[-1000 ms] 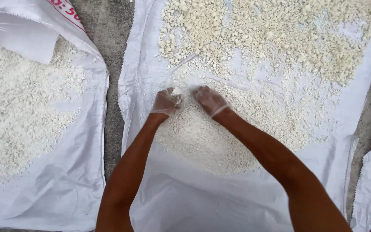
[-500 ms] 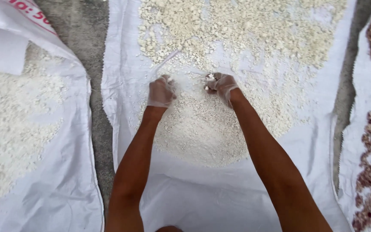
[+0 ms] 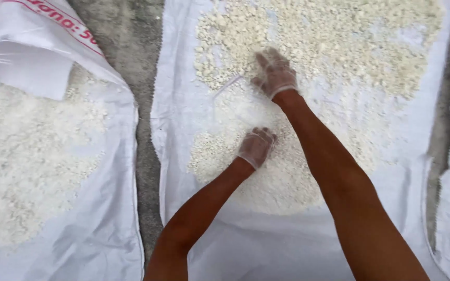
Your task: The person spreads a white granular substance across a white cloth using gloved hands. They repeatedly scoop and distribute the material to create an even layer on the surface.
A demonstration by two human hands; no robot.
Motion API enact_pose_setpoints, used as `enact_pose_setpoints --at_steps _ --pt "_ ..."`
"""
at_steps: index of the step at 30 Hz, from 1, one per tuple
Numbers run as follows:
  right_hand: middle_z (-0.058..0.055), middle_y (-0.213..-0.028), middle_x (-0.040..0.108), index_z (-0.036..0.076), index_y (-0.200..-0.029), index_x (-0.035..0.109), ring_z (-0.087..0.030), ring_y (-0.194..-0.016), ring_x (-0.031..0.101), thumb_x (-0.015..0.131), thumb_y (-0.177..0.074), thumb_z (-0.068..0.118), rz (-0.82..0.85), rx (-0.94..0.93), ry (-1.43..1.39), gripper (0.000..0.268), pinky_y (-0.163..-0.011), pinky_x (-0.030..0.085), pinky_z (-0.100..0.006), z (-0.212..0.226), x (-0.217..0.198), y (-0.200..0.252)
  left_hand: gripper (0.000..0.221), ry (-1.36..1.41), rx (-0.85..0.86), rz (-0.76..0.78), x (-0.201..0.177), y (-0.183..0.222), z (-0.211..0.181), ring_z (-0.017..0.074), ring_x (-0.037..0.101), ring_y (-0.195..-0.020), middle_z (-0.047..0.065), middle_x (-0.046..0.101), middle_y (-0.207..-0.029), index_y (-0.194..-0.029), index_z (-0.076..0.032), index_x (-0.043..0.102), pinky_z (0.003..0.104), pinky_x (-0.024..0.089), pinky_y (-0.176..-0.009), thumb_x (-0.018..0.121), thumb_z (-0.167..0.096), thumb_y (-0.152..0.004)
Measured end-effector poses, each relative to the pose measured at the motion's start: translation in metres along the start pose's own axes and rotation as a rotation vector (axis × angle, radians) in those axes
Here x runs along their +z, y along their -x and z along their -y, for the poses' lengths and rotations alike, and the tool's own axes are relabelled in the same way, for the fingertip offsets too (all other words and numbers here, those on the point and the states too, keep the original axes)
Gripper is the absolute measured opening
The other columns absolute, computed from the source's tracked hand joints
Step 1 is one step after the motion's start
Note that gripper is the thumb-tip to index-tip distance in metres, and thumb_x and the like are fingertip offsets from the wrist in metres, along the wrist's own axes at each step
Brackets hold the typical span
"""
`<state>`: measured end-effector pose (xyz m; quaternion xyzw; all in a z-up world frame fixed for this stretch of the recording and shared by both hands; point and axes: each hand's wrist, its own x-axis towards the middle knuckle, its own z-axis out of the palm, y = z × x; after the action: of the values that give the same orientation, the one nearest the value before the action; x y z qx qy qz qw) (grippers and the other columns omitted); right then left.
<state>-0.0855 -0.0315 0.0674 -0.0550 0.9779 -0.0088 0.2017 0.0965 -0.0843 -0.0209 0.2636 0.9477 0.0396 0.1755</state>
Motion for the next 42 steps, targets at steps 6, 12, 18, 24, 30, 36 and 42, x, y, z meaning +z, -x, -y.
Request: enact_pose_setpoints --at_steps 6,12,18,24,30,36,42 --pt "-0.017 -0.157 0.045 0.017 -0.15 0.054 -0.041 -0.143 0.042 0.054 -0.109 0.031 -0.021 -0.199 -0.078 0.044 -0.112 0.046 -0.053 -0.031 0.135 -0.044 0.046 0.755 -0.227 -0.026 0.019 0.012 0.047 0.0361 0.062 -0.129 0.01 0.064 -0.14 -0.148 -0.021 0.05 0.054 0.052 -0.102 0.034 -0.031 -0.106" --pt "-0.016 -0.118 0.075 0.007 -0.107 0.08 -0.036 -0.11 0.071 0.062 -0.098 0.02 -0.308 -0.531 0.114 0.024 -0.088 0.061 -0.046 -0.09 0.101 0.024 0.049 0.64 -0.457 0.045 -0.038 -0.015 0.072 0.0314 0.074 -0.105 0.007 0.077 -0.106 -0.121 -0.023 0.062 0.045 0.059 -0.083 0.037 -0.061 -0.103" --pt "-0.017 -0.099 0.077 0.012 -0.107 0.074 -0.042 -0.098 0.074 0.036 -0.103 0.077 -0.088 0.107 0.042 0.075 -0.085 0.057 -0.054 -0.11 0.021 0.024 0.037 0.673 -0.23 -0.185 -0.047 -0.034 0.072 0.0342 0.065 -0.117 0.013 0.063 -0.112 -0.119 -0.006 0.061 0.042 0.054 -0.1 0.066 -0.034 -0.095" --pt "-0.018 -0.17 0.012 0.004 -0.166 0.017 -0.035 -0.156 0.011 0.046 -0.106 0.068 -0.064 0.054 -0.036 0.092 -0.125 0.02 -0.053 -0.117 -0.047 -0.048 0.03 0.77 -0.143 -0.044 -0.057 -0.009 0.083 0.0283 0.069 -0.101 0.013 0.069 -0.103 -0.113 -0.005 0.068 0.036 0.058 -0.086 0.063 -0.029 -0.095" --pt "-0.02 -0.172 0.007 0.003 -0.166 0.014 -0.035 -0.158 0.003 0.038 -0.102 0.066 -0.031 0.078 0.125 0.094 -0.128 0.012 -0.055 -0.071 -0.03 -0.008 0.063 0.742 -0.35 -0.254 -0.105 -0.025 0.107 0.0361 0.052 -0.134 0.017 0.055 -0.142 -0.145 -0.01 0.055 0.045 0.037 -0.115 0.063 -0.053 -0.099" --pt "-0.025 -0.17 0.006 0.004 -0.165 0.009 -0.043 -0.157 0.005 0.051 -0.09 0.074 0.047 -0.16 0.14 0.111 -0.126 0.006 -0.058 -0.088 0.043 0.045 0.112 0.35 -0.653 -0.313 -0.129 -0.071 0.175 0.0378 -0.001 -0.16 0.019 -0.005 -0.172 -0.168 -0.008 0.006 0.055 0.008 -0.13 0.07 -0.061 -0.093" --pt "-0.032 -0.169 0.007 0.001 -0.166 0.011 -0.05 -0.156 0.004 0.051 -0.09 0.075 -0.25 -0.384 -0.075 0.113 -0.123 0.006 -0.067 -0.054 0.023 -0.026 0.107 0.037 -0.531 -0.136 -0.121 -0.034 0.121 0.0431 0.014 -0.156 0.026 0.02 -0.168 -0.162 0.002 0.022 0.055 0.016 -0.125 0.056 -0.071 -0.092"
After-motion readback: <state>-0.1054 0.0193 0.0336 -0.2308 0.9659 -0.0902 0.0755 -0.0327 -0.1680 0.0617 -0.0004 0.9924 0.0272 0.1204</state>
